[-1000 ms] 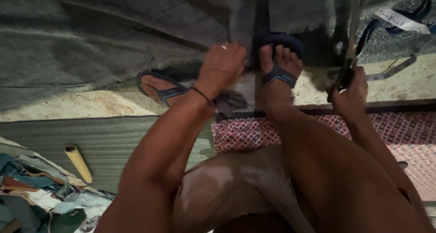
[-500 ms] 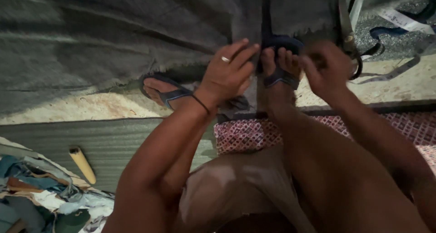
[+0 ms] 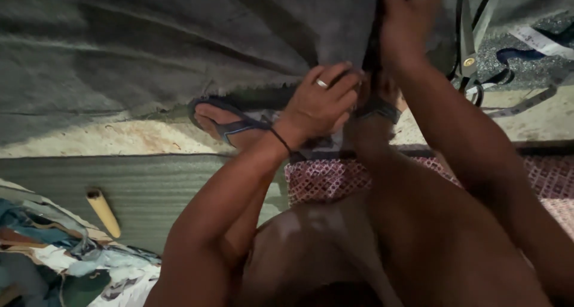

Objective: Measure fabric with a tape measure and cut it with scissors for reupholstery.

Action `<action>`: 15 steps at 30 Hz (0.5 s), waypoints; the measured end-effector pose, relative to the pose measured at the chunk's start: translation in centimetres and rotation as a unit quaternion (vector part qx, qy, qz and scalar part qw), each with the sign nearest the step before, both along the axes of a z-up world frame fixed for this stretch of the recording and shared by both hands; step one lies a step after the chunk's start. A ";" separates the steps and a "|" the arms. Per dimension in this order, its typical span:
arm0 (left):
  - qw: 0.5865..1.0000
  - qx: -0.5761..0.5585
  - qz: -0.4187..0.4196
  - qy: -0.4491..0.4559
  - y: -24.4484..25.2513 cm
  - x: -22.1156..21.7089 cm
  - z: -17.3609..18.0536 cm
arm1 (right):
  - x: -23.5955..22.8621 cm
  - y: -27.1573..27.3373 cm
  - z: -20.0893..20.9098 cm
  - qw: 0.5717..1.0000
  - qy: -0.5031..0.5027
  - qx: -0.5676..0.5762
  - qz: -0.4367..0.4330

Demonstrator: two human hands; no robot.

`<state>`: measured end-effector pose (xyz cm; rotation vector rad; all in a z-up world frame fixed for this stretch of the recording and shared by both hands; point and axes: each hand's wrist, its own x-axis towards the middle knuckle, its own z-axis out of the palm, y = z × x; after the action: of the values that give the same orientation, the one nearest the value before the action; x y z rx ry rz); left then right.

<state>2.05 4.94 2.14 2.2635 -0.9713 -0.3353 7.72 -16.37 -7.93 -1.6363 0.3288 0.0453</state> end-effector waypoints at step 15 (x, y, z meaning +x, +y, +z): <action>1.000 0.015 -0.017 0.003 0.9 -1.2 -1.7 | -7.1 -10.0 3.7 0.976 0.051 0.137 -0.160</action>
<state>0.81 5.88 0.40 2.2730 -1.0097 -0.3731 0.62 -26.37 -4.27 -1.2948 0.6341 -0.0670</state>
